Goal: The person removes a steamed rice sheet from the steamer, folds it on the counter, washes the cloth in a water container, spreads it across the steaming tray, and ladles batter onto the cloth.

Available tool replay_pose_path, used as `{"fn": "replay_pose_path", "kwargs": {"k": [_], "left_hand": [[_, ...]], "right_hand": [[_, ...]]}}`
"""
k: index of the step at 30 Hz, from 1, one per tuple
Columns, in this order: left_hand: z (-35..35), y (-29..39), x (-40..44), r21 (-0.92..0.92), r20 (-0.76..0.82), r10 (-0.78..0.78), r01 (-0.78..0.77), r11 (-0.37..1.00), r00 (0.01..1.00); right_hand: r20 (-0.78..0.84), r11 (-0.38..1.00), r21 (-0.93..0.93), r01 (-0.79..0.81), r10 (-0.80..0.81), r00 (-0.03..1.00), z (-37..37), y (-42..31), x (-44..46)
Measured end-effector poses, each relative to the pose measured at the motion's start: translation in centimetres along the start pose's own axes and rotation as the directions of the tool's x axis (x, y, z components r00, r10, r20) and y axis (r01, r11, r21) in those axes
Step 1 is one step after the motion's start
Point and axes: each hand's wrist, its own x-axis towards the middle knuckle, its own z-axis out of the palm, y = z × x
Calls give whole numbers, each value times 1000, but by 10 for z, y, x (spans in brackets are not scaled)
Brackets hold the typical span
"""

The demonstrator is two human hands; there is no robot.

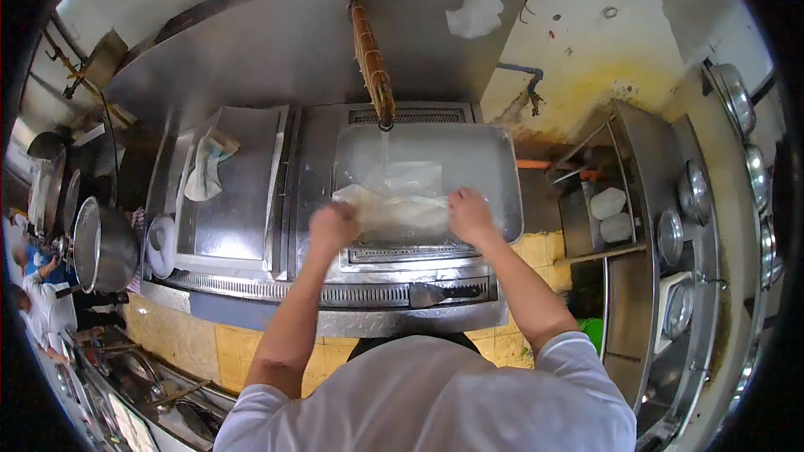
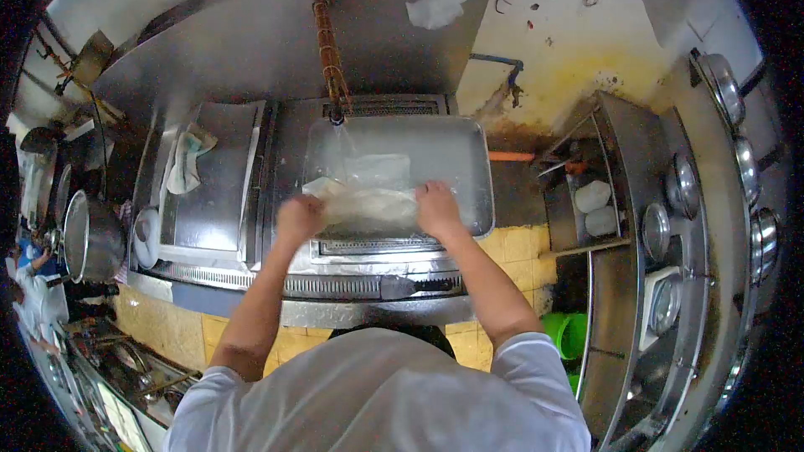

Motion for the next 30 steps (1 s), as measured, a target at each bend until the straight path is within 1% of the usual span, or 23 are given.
{"fn": "replay_pose_path", "kwargs": {"k": [1, 2, 4, 5, 7, 8, 9, 11, 12, 13, 14, 15, 16, 18, 19, 21, 22, 23, 25, 27, 28, 29, 30], "left_hand": [[18, 4, -5, 68, 179, 7, -19, 998, 984], [28, 5, -3, 44, 181, 46, -55, 997, 982], [36, 15, 6, -6, 179, 129, -131, 991, 975], [36, 24, 13, -93, 118, 121, -111, 990, 986], [7, 63, 30, -264, 2, 84, -81, 961, 996], [-6, 79, 34, -321, -80, 132, -151, 935, 988], [-19, 95, 37, -369, -165, 174, -225, 902, 971], [-41, 107, 43, -373, -334, 244, -365, 853, 910], [-54, 101, 47, -333, -413, 277, -427, 841, 867], [-73, 91, 50, -454, -421, 192, -389, 802, 886], [-105, 90, 44, -433, -460, 97, -318, 844, 883], [-117, 63, 49, -497, -538, 14, -331, 802, 843], [-131, 45, 50, -493, -594, -91, -272, 827, 799], [-130, 33, 42, -407, -632, -101, -218, 887, 769], [-124, 26, 38, -364, -648, -102, -189, 912, 755], [-88, 37, 30, -361, -517, 30, -249, 899, 856], [-72, 58, 25, -356, -447, 90, -270, 895, 890], [-65, 77, 23, -317, -454, 167, -334, 888, 875], [-68, 110, 23, -236, -460, 321, -462, 855, 828], [-109, 85, 34, -120, -619, 312, -479, 870, 721], [-139, 68, 36, -261, -675, 159, -434, 862, 721], [-161, 54, 36, -399, -706, -4, -393, 828, 708], [-164, 45, 36, -393, -694, -47, -323, 861, 719]], "right_hand": [[68, 1000, -18, 12, -10, 998, 16, 6, -4], [136, 999, -36, 23, -18, 991, 25, 10, -5], [208, 988, -31, -153, 156, 966, 18, 10, 8], [244, 970, -34, -239, 240, 940, 13, 8, 18], [209, 923, 328, -199, 135, 969, -48, -37, 48], [44, 797, 601, -67, 50, 998, -49, -56, 65], [-143, 595, 797, 105, 16, 990, -48, -74, 77], [-36, 288, 955, 70, -122, 992, -37, -106, 94], [65, 444, 896, -5, -121, 991, -37, -105, 89], [166, 588, 805, -75, -103, 981, -36, -101, 78], [265, 716, 685, -137, -69, 962, -35, -93, 70], [262, 814, 571, -111, -53, 963, -24, -63, 67], [257, 892, 445, -84, -37, 966, -6, -23, 63], [272, 974, 172, -149, 98, 957, 6, 29, 52], [270, 971, 207, -123, 64, 961, -12, 19, 53], [262, 959, 275, -72, -2, 965, -69, -28, 58], [5, 816, 573, 78, -99, 995, -62, -56, 67], [-269, 580, 765, 278, -104, 957, -54, -88, 76], [30, 428, 904, -1, -63, 998, -89, -147, 68], [21, 706, 707, 39, -76, 997, -13, -104, 66], [23, 817, 573, 59, -88, 996, 11, -77, 63], [131, 827, 558, -72, -2, 991, -1, -45, 55], [236, 823, 530, -202, 85, 968, -14, -14, 48]]}}
